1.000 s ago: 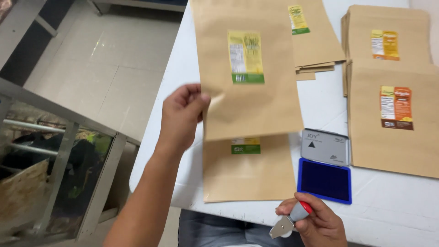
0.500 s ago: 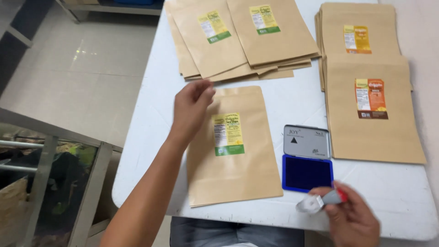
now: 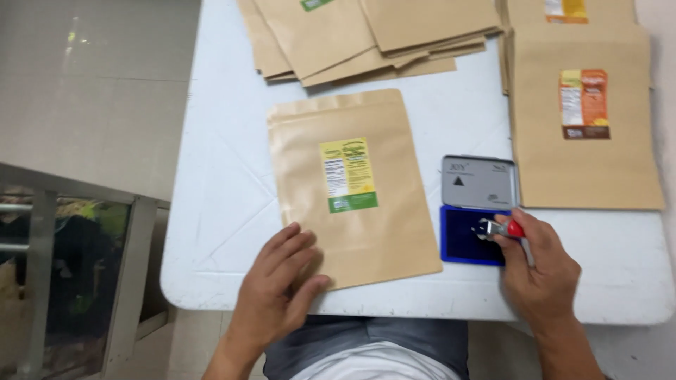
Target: Stamping labels onto brown paper bags using a hand stamp and ink pad at a packaging station.
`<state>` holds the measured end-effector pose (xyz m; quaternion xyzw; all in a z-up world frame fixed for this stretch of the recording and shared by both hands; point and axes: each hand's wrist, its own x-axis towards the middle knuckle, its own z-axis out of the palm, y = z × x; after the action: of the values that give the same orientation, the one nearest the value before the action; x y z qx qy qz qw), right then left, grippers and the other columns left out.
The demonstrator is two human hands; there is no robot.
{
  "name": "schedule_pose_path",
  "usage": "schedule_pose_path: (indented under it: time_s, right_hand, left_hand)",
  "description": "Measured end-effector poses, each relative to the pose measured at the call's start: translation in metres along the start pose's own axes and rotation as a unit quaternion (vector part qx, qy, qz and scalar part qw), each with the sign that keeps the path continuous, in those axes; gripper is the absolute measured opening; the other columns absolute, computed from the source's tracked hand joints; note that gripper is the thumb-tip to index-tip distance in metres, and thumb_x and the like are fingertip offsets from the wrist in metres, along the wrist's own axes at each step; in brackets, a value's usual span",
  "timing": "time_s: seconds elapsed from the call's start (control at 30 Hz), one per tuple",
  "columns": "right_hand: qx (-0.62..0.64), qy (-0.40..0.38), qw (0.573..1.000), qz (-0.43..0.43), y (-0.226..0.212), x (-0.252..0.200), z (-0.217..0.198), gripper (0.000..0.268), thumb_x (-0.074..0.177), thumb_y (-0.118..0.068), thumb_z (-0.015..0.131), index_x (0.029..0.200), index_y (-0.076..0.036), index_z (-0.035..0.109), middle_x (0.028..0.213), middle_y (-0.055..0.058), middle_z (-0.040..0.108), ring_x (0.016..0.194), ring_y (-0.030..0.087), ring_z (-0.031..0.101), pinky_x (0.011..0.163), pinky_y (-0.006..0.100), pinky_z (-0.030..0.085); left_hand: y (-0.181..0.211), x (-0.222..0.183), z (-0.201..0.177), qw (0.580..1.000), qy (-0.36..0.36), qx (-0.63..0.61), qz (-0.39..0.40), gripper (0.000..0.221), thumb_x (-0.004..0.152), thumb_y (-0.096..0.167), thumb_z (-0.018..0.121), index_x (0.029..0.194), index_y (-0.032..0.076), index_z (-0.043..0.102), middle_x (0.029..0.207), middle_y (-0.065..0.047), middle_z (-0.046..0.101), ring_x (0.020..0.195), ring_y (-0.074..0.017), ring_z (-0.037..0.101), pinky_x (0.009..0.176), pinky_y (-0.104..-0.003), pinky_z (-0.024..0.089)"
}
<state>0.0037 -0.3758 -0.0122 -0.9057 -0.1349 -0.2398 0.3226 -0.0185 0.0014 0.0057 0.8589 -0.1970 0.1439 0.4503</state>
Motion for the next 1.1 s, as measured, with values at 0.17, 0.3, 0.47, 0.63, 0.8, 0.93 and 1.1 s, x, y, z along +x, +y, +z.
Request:
schedule_pose_path:
  time_s: [0.17,0.3,0.47,0.63,0.8,0.93,1.1]
  right_hand:
    - [-0.024,-0.044,0.997,0.065,-0.015,0.019,-0.009,0.040,0.102,0.000,0.070,0.140,0.011,0.063,0.124,0.021,0.072,0.116,0.028,0.067,0.107,0.038,0.054]
    - [0.080,-0.029,0.995,0.055,-0.053,0.043,0.014,0.040,0.102,0.012,0.067,0.140,0.016,0.057,0.120,0.029,0.069,0.113,0.034,0.070,0.107,0.040,0.056]
    - [0.076,-0.093,0.991,-0.053,-0.088,0.085,0.074,0.041,0.101,-0.006,0.071,0.140,-0.002,0.060,0.122,0.012,0.075,0.109,0.021,0.073,0.098,0.032,0.057]
    - [0.168,-0.139,0.973,-0.079,-0.098,0.102,0.121,0.044,0.100,0.005,0.066,0.142,-0.006,0.057,0.122,0.012,0.072,0.113,0.022,0.070,0.104,0.034,0.058]
    - [0.145,-0.154,0.972,-0.099,-0.099,0.105,0.137,0.043,0.101,0.000,0.067,0.143,-0.009,0.057,0.121,0.011,0.069,0.107,0.024,0.068,0.095,0.032,0.055]
    - [0.144,-0.152,0.972,-0.107,-0.092,0.103,0.140,0.045,0.101,0.000,0.067,0.144,-0.009,0.057,0.122,0.010,0.070,0.109,0.024,0.068,0.097,0.033,0.057]
    - [0.136,-0.152,0.973,-0.111,-0.091,0.103,0.140,0.043,0.101,0.001,0.067,0.142,-0.007,0.058,0.128,0.014,0.069,0.113,0.026,0.068,0.098,0.034,0.057]
  left_hand:
    - [-0.002,-0.002,0.000,1.000,0.006,0.024,0.019,0.043,0.090,0.028,0.079,0.117,-0.003,0.067,0.132,-0.022,0.066,0.133,-0.0462,0.056,0.111,-0.053,0.051]
    - [-0.001,-0.002,-0.001,0.997,0.000,0.053,0.049,0.040,0.096,0.033,0.071,0.111,-0.004,0.065,0.126,-0.023,0.067,0.131,-0.0454,0.056,0.112,-0.052,0.048]
    - [-0.001,-0.003,-0.002,0.999,0.019,0.030,0.037,0.039,0.097,0.029,0.070,0.111,-0.006,0.064,0.126,-0.025,0.066,0.129,-0.0460,0.058,0.114,-0.051,0.048]
    - [-0.006,-0.007,-0.001,0.999,0.043,0.003,0.021,0.039,0.095,0.026,0.074,0.112,-0.008,0.066,0.127,-0.025,0.066,0.127,-0.0461,0.060,0.110,-0.050,0.052]
    - [-0.006,-0.005,-0.002,0.998,0.056,0.000,0.026,0.033,0.096,0.021,0.072,0.108,-0.009,0.067,0.121,-0.024,0.068,0.122,-0.0438,0.064,0.107,-0.048,0.054]
    - [-0.008,-0.005,-0.001,0.998,0.060,-0.008,0.022,0.031,0.095,0.020,0.073,0.107,-0.009,0.067,0.121,-0.025,0.069,0.121,-0.0442,0.064,0.107,-0.048,0.055]
    - [-0.008,-0.005,0.000,0.998,0.062,-0.005,0.022,0.032,0.095,0.020,0.073,0.107,-0.009,0.067,0.121,-0.025,0.068,0.121,-0.0438,0.064,0.108,-0.049,0.054]
